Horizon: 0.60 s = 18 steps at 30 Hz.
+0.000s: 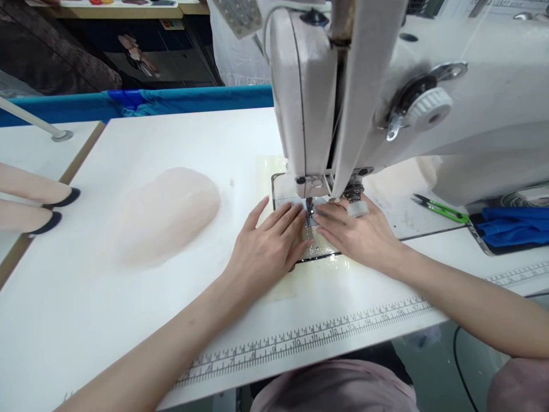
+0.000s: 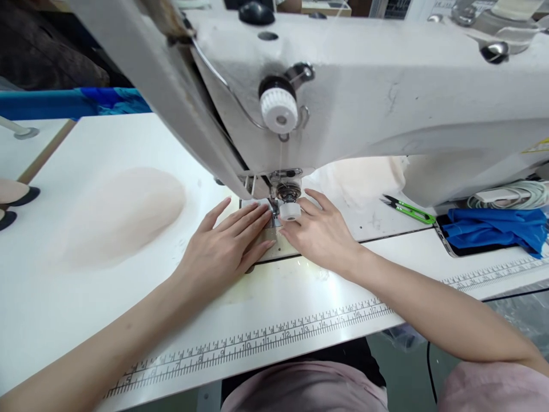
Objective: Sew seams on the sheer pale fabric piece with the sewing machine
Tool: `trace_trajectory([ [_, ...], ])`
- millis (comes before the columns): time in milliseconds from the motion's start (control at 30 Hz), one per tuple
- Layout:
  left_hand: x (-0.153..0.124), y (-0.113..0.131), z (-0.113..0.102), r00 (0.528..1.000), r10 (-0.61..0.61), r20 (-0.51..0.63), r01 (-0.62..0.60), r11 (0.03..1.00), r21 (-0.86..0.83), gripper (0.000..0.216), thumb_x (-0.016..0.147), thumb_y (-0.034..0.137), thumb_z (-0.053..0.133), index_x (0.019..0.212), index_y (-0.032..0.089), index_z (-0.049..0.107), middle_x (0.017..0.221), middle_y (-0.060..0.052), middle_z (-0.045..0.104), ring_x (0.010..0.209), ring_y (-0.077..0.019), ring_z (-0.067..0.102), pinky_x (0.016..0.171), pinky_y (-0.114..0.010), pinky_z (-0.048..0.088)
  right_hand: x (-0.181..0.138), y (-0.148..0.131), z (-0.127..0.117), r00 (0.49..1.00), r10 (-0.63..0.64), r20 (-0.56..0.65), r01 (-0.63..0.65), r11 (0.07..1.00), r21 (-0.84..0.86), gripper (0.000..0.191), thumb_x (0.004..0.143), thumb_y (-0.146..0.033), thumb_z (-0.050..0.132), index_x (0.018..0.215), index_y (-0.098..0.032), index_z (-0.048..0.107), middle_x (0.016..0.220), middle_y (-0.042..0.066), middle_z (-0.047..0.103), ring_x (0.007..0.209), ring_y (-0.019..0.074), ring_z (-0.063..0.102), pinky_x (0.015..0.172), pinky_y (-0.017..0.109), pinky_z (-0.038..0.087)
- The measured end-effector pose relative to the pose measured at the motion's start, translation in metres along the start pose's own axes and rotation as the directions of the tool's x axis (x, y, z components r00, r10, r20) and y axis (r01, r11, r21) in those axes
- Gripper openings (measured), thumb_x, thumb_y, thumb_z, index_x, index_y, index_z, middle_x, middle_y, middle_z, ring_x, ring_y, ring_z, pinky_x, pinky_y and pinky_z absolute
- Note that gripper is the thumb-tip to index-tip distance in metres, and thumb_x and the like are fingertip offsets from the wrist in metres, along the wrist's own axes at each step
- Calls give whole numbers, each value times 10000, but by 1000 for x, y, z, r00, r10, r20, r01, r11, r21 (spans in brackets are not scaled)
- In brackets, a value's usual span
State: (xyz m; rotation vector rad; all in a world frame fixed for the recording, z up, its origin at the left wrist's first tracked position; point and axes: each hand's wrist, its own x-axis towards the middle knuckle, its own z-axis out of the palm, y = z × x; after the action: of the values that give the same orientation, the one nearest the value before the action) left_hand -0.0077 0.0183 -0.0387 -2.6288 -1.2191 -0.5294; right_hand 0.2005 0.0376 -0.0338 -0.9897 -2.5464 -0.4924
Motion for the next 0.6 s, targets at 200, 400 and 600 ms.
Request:
trace_trajectory([
  [200,1,-3,3,997,-57,47,58,998,-22,488,978,407,397,1330,86,501,1351,-102,552,1291,-273,477,1130,-493,273,-1,4,0,1000,-20,-1,20,1000,-13,272,978,-289,469,1039,-192,715,950,31,742,974,191,610,1051,404,331],
  [400,1,-5,5,990,-118,81,121,992,-35,523,979,435,369,1354,88,477,1386,-118,519,1325,-275,433,1156,-489,226,-1,7,-4,1000,-10,7,10,1000,-2,296,993,-308,430,1042,-212,705,996,28,732,1011,192,605,1037,428,351],
  [600,1,-4,2,985,-149,82,151,989,-8,521,978,426,366,1364,88,457,1376,-146,524,1315,-293,442,1152,-517,221,-1,10,-9,1000,5,1,-5,1000,28,272,975,-265,451,940,-217,717,985,19,732,984,188,612,1027,416,363],
])
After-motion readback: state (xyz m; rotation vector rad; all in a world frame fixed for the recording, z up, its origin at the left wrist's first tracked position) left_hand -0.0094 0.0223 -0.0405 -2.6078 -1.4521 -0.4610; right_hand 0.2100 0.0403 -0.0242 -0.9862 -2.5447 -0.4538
